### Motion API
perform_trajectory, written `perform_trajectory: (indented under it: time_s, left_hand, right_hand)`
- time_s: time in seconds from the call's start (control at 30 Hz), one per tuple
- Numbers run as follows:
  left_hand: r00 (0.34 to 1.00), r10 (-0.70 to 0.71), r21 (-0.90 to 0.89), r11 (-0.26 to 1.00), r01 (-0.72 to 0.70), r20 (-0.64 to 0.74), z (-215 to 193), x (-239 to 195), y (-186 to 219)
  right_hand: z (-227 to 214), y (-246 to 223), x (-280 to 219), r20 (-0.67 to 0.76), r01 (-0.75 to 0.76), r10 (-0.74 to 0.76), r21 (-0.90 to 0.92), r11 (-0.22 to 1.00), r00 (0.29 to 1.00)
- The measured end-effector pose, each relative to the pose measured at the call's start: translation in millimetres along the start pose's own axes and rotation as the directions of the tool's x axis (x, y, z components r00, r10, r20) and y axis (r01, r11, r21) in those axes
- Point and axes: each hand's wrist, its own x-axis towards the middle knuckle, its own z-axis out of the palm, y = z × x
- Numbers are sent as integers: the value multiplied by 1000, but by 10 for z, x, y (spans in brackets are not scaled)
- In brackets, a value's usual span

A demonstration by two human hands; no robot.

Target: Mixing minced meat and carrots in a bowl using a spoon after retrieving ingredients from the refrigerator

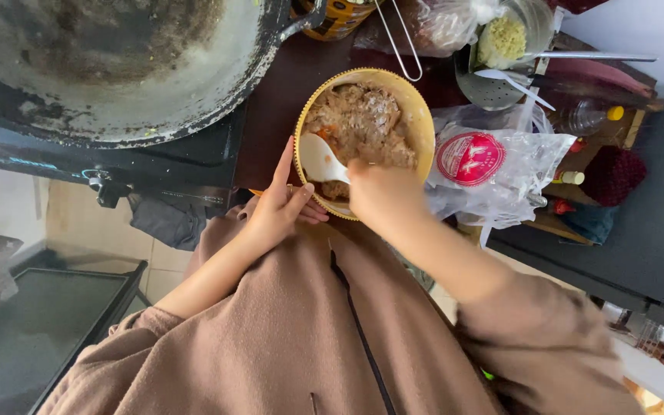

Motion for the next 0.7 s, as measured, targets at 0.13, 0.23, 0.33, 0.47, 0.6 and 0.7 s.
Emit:
perform_trajectory:
  time_s: [0.13,0.23,0.33,0.47,0.6,0.7]
  left_hand:
    - [999,16,86,996,-13,-33,70,-19,73]
    - [999,8,98,995,-3,-45,69,-31,139]
    - [998,-11,100,995,16,-54,72,-16,108]
    - [998,-23,113,993,29,-52,81,-39,203]
    - [998,-50,126,990,56,-45,96,-58,336]
    - [999,-47,113,992,49,-23,59,-25,273]
  right_hand:
    - [185,182,161,149,-132,109,155,979,983]
    - [248,484,31,188,-262,246,63,963,951]
    - [-183,618,-177,40,-256,262,-117,960,964]
    - [-379,718,-404,-86,-264,250,-265,927,965]
    - [170,768,-37,-248,-339,264,-341,877,932]
    - [677,990,524,-234,-89,36,-222,971,972]
